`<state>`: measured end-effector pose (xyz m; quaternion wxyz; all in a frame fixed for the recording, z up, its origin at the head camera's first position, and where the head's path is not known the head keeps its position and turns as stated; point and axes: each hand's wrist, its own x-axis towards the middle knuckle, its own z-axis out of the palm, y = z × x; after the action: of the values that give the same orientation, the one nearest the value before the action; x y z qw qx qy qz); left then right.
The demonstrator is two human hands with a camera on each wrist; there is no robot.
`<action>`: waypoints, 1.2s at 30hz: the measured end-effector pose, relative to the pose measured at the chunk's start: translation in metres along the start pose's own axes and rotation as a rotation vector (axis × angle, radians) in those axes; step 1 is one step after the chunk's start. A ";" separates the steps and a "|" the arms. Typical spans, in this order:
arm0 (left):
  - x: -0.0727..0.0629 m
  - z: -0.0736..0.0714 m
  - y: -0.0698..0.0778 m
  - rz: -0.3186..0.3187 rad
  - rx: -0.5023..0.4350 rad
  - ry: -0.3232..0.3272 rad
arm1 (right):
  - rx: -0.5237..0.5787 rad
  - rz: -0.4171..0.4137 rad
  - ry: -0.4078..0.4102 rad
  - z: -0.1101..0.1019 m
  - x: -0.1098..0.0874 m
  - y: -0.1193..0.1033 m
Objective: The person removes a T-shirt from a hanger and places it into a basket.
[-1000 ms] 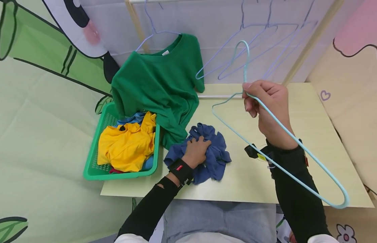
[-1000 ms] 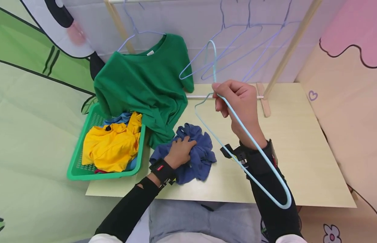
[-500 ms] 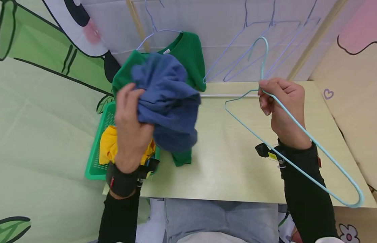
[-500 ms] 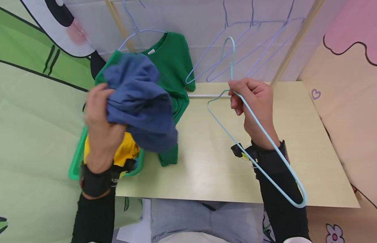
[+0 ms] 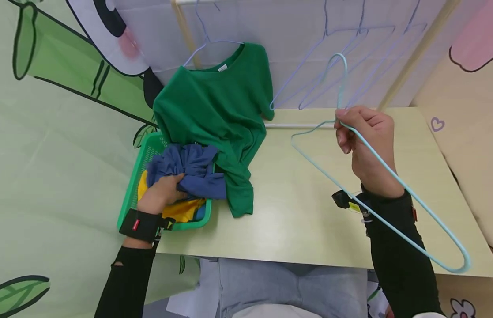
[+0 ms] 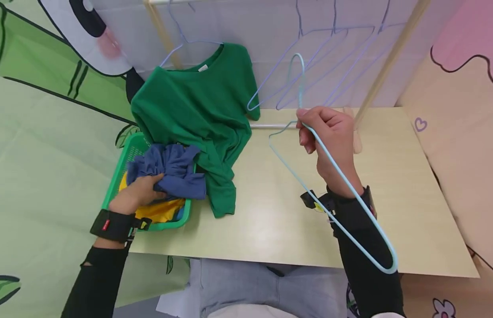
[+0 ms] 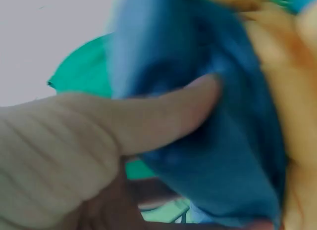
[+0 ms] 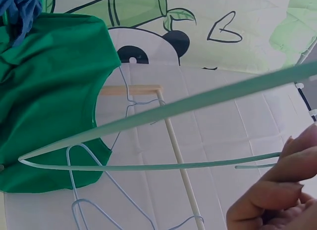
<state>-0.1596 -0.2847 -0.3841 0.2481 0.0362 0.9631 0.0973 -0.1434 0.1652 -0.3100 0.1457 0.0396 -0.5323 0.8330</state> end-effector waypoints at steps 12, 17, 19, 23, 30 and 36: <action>0.006 -0.006 -0.004 -0.049 -0.032 -0.138 | 0.025 -0.139 -0.133 0.044 0.018 -0.009; 0.015 -0.008 -0.004 -0.093 -0.081 -0.118 | -0.081 -0.264 -0.206 0.082 0.044 -0.019; 0.024 -0.011 -0.004 -0.106 -0.085 -0.106 | -0.140 -0.244 -0.208 0.097 0.065 -0.018; 0.043 -0.020 -0.006 -0.109 -0.039 -0.158 | -0.262 -0.085 -0.177 0.114 0.120 -0.010; 0.062 -0.029 0.003 -0.140 -0.001 -0.294 | -0.406 0.185 -0.108 0.102 0.192 0.006; 0.063 -0.008 0.021 -0.182 0.050 -0.179 | -0.405 0.368 -0.078 0.078 0.203 0.028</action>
<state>-0.2176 -0.2579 -0.4027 0.3398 -0.0366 0.9386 0.0465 -0.3522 0.1249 -0.2565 -0.0237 -0.0556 -0.6915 0.7199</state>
